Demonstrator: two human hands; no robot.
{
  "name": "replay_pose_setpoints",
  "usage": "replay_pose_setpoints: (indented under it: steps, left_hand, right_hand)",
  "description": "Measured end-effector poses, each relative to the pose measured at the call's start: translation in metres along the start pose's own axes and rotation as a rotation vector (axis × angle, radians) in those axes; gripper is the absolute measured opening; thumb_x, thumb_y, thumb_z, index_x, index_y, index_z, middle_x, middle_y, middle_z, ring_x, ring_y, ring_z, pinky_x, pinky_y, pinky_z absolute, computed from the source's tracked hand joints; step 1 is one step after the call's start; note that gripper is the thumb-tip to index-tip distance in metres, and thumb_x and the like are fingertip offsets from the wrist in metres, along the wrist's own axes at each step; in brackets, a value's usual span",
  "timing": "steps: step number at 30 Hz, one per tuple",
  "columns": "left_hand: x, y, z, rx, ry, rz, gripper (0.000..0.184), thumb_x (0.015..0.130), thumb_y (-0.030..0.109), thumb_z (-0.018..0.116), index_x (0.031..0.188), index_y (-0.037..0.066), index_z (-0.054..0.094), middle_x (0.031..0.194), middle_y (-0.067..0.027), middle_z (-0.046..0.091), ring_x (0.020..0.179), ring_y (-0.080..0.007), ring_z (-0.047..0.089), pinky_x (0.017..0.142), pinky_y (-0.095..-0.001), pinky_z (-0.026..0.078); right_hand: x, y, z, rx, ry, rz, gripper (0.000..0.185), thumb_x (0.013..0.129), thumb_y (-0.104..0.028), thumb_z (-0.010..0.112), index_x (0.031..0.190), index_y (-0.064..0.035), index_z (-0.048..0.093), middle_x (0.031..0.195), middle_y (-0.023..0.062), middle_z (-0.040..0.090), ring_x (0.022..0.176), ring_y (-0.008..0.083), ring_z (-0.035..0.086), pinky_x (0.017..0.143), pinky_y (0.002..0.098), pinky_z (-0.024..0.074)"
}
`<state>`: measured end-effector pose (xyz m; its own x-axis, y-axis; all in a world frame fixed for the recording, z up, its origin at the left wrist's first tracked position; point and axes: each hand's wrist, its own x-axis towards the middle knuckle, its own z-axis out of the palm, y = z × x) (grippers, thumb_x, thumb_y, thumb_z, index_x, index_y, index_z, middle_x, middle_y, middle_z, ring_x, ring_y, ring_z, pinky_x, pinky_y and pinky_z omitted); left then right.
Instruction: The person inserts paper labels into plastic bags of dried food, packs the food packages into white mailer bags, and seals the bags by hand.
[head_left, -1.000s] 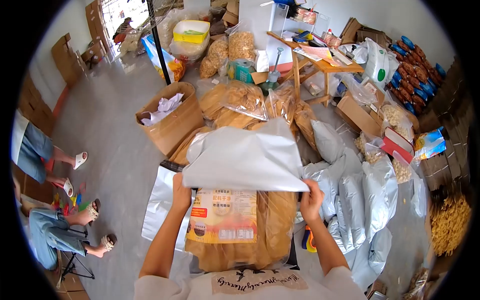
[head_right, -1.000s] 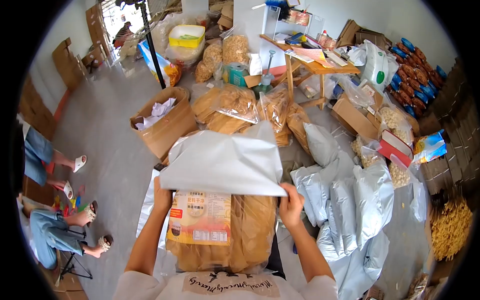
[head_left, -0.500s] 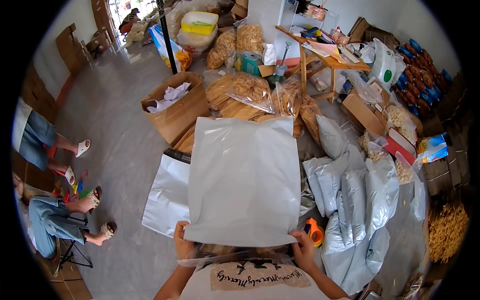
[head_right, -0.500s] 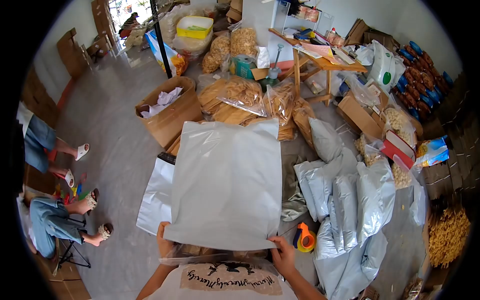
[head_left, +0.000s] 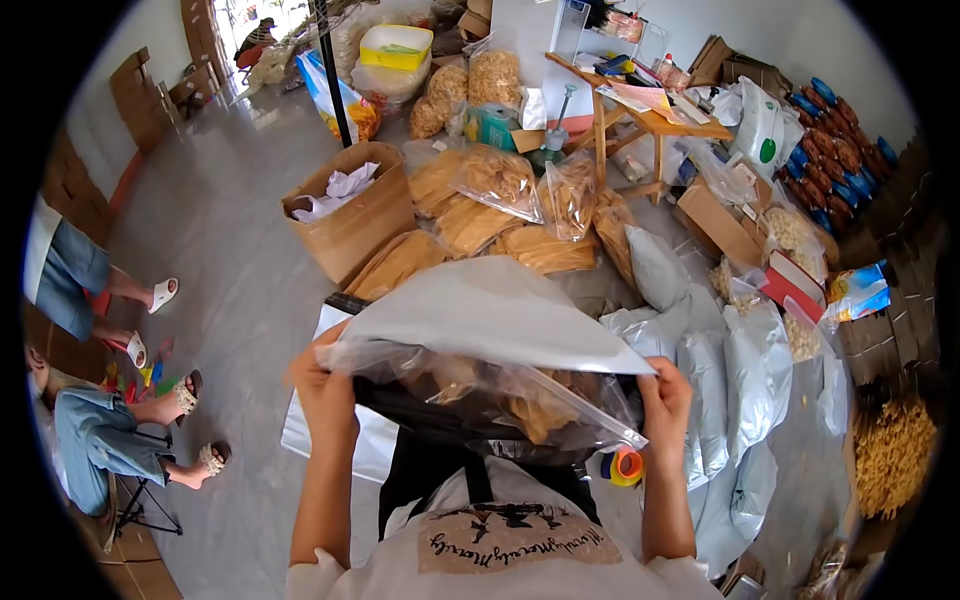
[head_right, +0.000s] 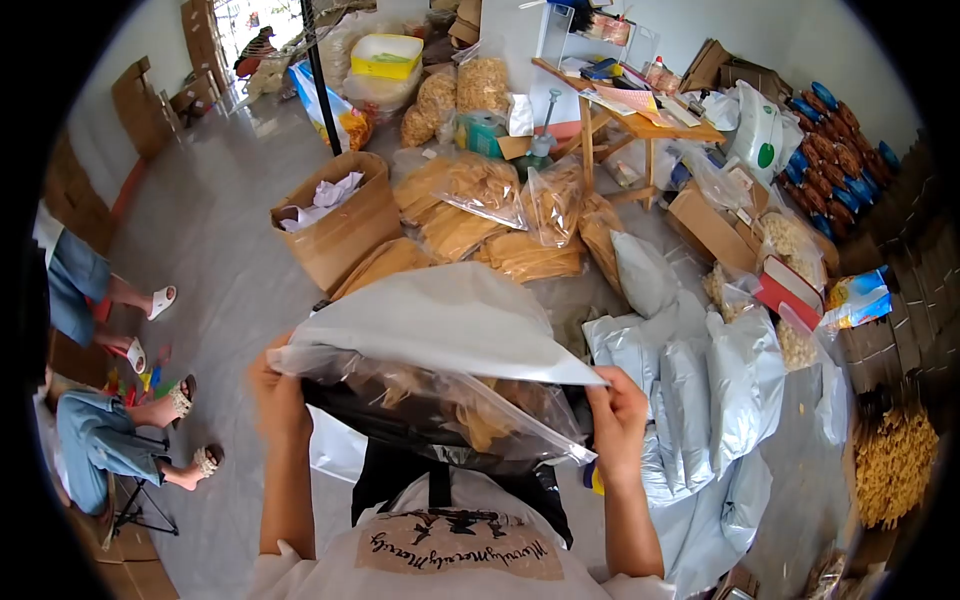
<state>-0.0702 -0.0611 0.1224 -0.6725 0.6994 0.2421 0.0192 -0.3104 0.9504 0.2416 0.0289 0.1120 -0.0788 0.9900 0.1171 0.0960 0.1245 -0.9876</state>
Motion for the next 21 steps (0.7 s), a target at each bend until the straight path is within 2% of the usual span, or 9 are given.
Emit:
replay_pose_setpoints:
  steps: [2,5,8,10,13,15,17,18,21]
  left_hand:
    - [-0.001,0.01,0.008,0.144,-0.159,0.034,0.026,0.076,-0.001,0.049,0.098,-0.006,0.062,0.085,-0.0075,0.064,0.077,-0.0096,0.057,0.072,-0.0214,0.044]
    - [-0.009,0.026,0.013,0.135,-0.099,0.147,0.03,0.075,-0.003,0.047,0.101,-0.006,0.061,0.087,-0.008,0.065,0.079,-0.0106,0.057,0.073,-0.0224,0.044]
    - [-0.015,0.037,0.015,0.126,-0.041,0.154,0.034,0.069,-0.007,0.044,0.097,-0.005,0.062,0.085,-0.0081,0.065,0.078,-0.0117,0.058,0.074,-0.0232,0.045]
    - [-0.02,0.031,0.0,0.293,-0.458,0.068,0.038,0.066,-0.009,0.041,0.098,-0.004,0.062,0.086,-0.0087,0.065,0.077,-0.0116,0.059,0.073,-0.0216,0.045]
    - [-0.029,0.03,-0.001,0.213,-0.424,0.027,0.036,0.067,-0.009,0.039,0.095,-0.004,0.061,0.082,-0.0079,0.065,0.075,-0.0108,0.059,0.072,-0.0207,0.044]
    - [-0.036,0.031,-0.001,0.16,-0.373,-0.008,0.034,0.068,-0.008,0.04,0.094,-0.004,0.061,0.08,-0.0073,0.064,0.075,-0.0107,0.058,0.071,-0.0207,0.044]
    - [-0.043,0.034,0.003,0.19,-0.397,0.008,0.03,0.072,-0.005,0.042,0.095,-0.004,0.061,0.081,-0.0077,0.064,0.076,-0.0102,0.058,0.071,-0.0203,0.044]
    - [-0.045,0.035,0.007,0.202,-0.41,0.024,0.028,0.074,-0.004,0.042,0.096,-0.004,0.061,0.082,-0.0079,0.063,0.076,-0.01,0.058,0.07,-0.0201,0.044]
    - [-0.055,0.034,0.01,0.236,-0.422,0.037,0.029,0.076,-0.003,0.044,0.1,-0.003,0.061,0.082,-0.0086,0.063,0.077,-0.0097,0.057,0.07,-0.0196,0.043]
  right_hand:
    - [0.003,-0.003,-0.002,0.043,-0.024,0.037,0.013,0.086,-0.009,0.056,0.087,0.0029,0.06,0.064,-0.0066,0.049,0.057,0.0013,0.04,0.052,0.0163,0.03]
    - [-0.003,-0.016,-0.015,-0.026,0.185,-0.278,0.015,0.084,-0.011,0.059,0.084,0.004,0.063,0.066,-0.0057,0.052,0.055,0.0009,0.038,0.048,0.0167,0.0273]
    - [-0.009,-0.015,-0.031,-0.22,0.078,-0.188,0.013,0.083,-0.007,0.06,0.086,0.0046,0.063,0.065,-0.0059,0.052,0.055,0.0012,0.038,0.048,0.018,0.0281]
    - [-0.015,-0.014,-0.033,-0.206,0.095,-0.166,0.01,0.079,-0.001,0.061,0.086,0.0054,0.064,0.062,-0.0028,0.053,0.053,0.0029,0.038,0.046,0.0194,0.0278]
    - [-0.04,-0.043,-0.031,-0.745,0.382,-0.515,0.008,0.075,0.003,0.059,0.081,0.0042,0.064,0.061,0.006,0.056,0.051,0.0091,0.043,0.046,0.0218,0.0315]
    - [-0.052,-0.05,-0.027,-0.479,-0.088,-0.754,0.022,0.066,0.008,0.062,0.086,-0.0012,0.066,0.076,0.0131,0.064,0.064,0.0188,0.061,0.054,0.0248,0.0476]
    - [-0.059,-0.048,0.002,-0.378,-0.609,-0.54,0.033,0.065,0.004,0.058,0.097,-0.0048,0.064,0.091,0.0115,0.063,0.072,0.0226,0.063,0.06,0.0276,0.0509]
    - [-0.059,-0.055,0.022,-0.529,-0.716,-0.515,0.026,0.07,0.004,0.056,0.093,-0.0023,0.066,0.101,0.0165,0.06,0.075,0.0275,0.062,0.061,0.0314,0.0507]
    - [-0.047,-0.027,0.066,-0.832,-0.525,-0.829,0.03,0.068,0.0,0.06,0.097,-0.0053,0.065,0.106,0.0129,0.056,0.081,0.0259,0.061,0.062,0.0296,0.0508]
